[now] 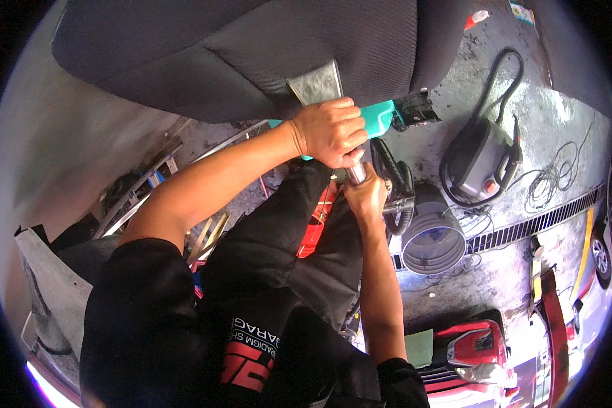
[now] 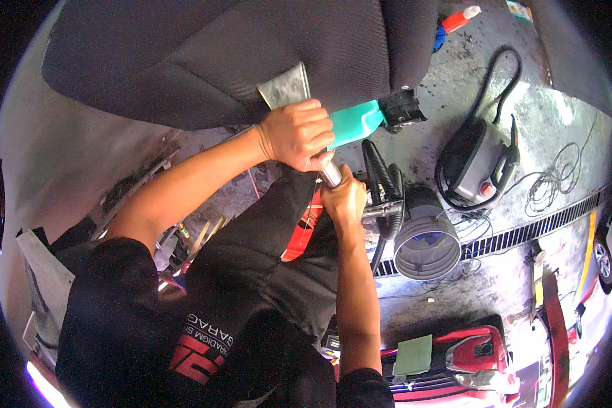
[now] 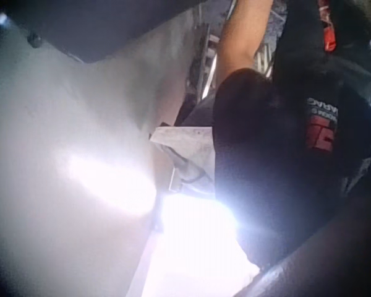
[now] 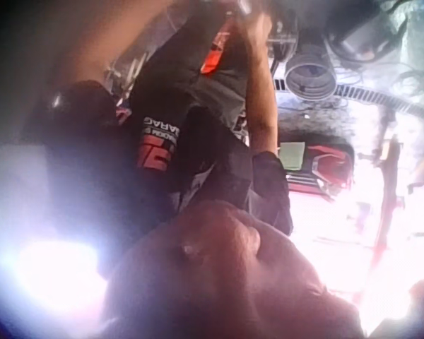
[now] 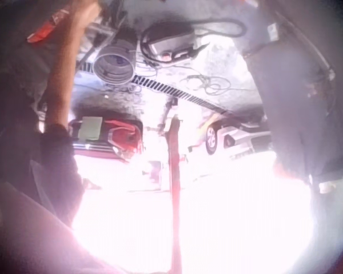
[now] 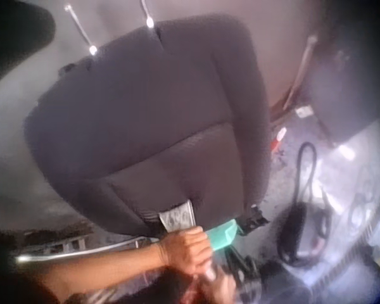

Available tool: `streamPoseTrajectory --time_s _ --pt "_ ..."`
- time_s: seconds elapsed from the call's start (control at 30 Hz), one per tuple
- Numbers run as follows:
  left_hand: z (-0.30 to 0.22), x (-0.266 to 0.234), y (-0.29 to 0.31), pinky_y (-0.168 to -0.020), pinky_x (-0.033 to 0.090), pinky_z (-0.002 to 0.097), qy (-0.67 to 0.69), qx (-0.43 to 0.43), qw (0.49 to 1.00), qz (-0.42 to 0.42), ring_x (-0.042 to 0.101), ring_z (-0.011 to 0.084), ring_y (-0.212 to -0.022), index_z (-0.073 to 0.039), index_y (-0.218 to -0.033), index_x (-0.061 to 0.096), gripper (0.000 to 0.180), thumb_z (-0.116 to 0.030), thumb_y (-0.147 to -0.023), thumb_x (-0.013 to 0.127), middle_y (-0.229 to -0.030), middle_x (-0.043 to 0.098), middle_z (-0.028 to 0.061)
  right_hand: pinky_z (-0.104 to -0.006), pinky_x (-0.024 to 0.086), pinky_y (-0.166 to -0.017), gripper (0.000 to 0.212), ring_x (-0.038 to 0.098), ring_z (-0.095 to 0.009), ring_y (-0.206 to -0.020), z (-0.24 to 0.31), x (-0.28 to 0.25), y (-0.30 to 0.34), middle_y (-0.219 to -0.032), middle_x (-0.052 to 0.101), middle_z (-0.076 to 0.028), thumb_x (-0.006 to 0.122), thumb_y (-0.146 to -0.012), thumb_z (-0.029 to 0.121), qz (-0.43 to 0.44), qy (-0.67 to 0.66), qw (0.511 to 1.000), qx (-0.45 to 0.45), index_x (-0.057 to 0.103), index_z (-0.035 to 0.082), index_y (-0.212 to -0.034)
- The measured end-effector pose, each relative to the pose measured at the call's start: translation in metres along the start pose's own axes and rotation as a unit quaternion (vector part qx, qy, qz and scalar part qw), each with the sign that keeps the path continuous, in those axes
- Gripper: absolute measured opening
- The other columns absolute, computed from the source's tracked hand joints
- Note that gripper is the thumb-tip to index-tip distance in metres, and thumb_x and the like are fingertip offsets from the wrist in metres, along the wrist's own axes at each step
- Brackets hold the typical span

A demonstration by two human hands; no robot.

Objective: The person uses a handheld extraction tool to spray and vacuum a gray car seat, then wipes the surface with a blue microfiber cloth. The seat is repositioned to access different areas, and the process is repeated across the seat's surface.

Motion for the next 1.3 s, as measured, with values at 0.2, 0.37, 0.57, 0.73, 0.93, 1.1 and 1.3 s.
streamPoseTrajectory --time_s 0.2,0.37,0.57,0.73,0.93,1.1,1.3 --pt "-0.006 0.042 0.014 -0.076 0.05 0.0404 0.016 -0.008 1.0 0.011 0.059 0.0257 -0.073 -0.011 -0.072 0.058 0.029 -0.031 -0.076 0.079 -0.075 0.056 0.0057 -0.0575 0.056 -0.085 0.028 0.074 -0.05 -0.095 -0.035 0.011 0.006 -0.093 0.077 -0.027 0.078 -0.086 0.029 0.022 0.028 0.999 0.022 0.067 0.008 -0.102" --pt "-0.008 0.071 0.027 -0.079 0.051 0.0404 0.02 -0.014 0.999 0.02 0.062 0.0252 -0.077 -0.011 -0.073 0.06 0.029 -0.033 -0.076 0.08 -0.077 0.059 0.0055 -0.0554 0.054 -0.095 0.032 0.075 -0.048 -0.093 -0.055 0.022 0.009 -0.09 0.077 -0.025 0.078 -0.087 0.035 0.03 0.056 0.997 0.045 0.065 0.01 -0.103" --pt "-0.008 0.098 0.038 -0.077 0.05 0.0406 0.052 -0.015 0.998 0.024 0.061 0.0263 -0.076 -0.011 -0.072 0.056 0.035 -0.036 -0.079 0.079 -0.076 0.056 0.0058 -0.0546 0.051 -0.102 0.034 0.076 -0.046 -0.094 -0.074 0.033 0.009 -0.092 0.078 -0.025 0.076 -0.089 0.037 0.07 0.095 0.99 0.071 0.065 0.012 -0.109" --pt "-0.007 0.119 0.048 -0.078 0.05 0.0405 0.061 -0.015 0.997 0.034 0.061 0.0258 -0.077 -0.011 -0.073 0.057 0.035 -0.038 -0.078 0.079 -0.077 0.057 0.0055 -0.0541 0.052 -0.101 0.032 0.076 -0.045 -0.095 -0.09 0.043 0.014 -0.091 0.078 -0.024 0.076 -0.088 0.032 0.061 0.103 0.989 0.087 0.065 0.012 -0.11" --pt "-0.006 0.139 0.058 -0.074 0.048 0.0419 0.102 -0.022 0.993 0.051 0.059 0.027 -0.074 -0.01 -0.072 0.054 0.036 -0.036 -0.08 0.078 -0.074 0.054 0.0063 -0.0587 0.057 -0.092 0.037 0.076 -0.047 -0.094 -0.099 0.052 0.027 -0.093 0.078 -0.025 0.076 -0.085 0.031 0.052 0.107 0.986 0.115 0.067 0.012 -0.116" --pt "-0.029 0.117 0.011 -0.074 0.049 0.0436 0.157 -0.029 0.986 0.04 0.06 0.0286 -0.073 -0.011 -0.069 0.054 0.036 -0.036 -0.077 0.079 -0.073 0.056 0.0066 -0.0583 0.061 -0.08 0.043 0.077 -0.048 -0.088 -0.081 0.011 0.064 -0.091 0.077 -0.028 0.077 -0.082 0.03 0.039 0.116 0.98 0.154 0.069 0.01 -0.119" --pt "-0.055 -0.019 -0.072 -0.074 0.051 0.0408 0.082 0.028 0.996 -0.003 0.061 0.0252 -0.072 -0.011 -0.069 0.058 0.033 -0.034 -0.077 0.081 -0.071 0.056 0.0048 -0.0573 0.058 -0.072 0.032 0.074 -0.048 -0.078 0.004 -0.075 0.08 -0.077 0.073 -0.025 0.086 -0.08 0.028 -0.087 0.041 0.995 0.03 0.066 0.009 -0.096"
Point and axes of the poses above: each hand's wrist, its own y-axis away from the middle knuckle, its own x-axis out of the palm, z = x × y, the point moved 2 cm from there along -y, towards the middle knuckle
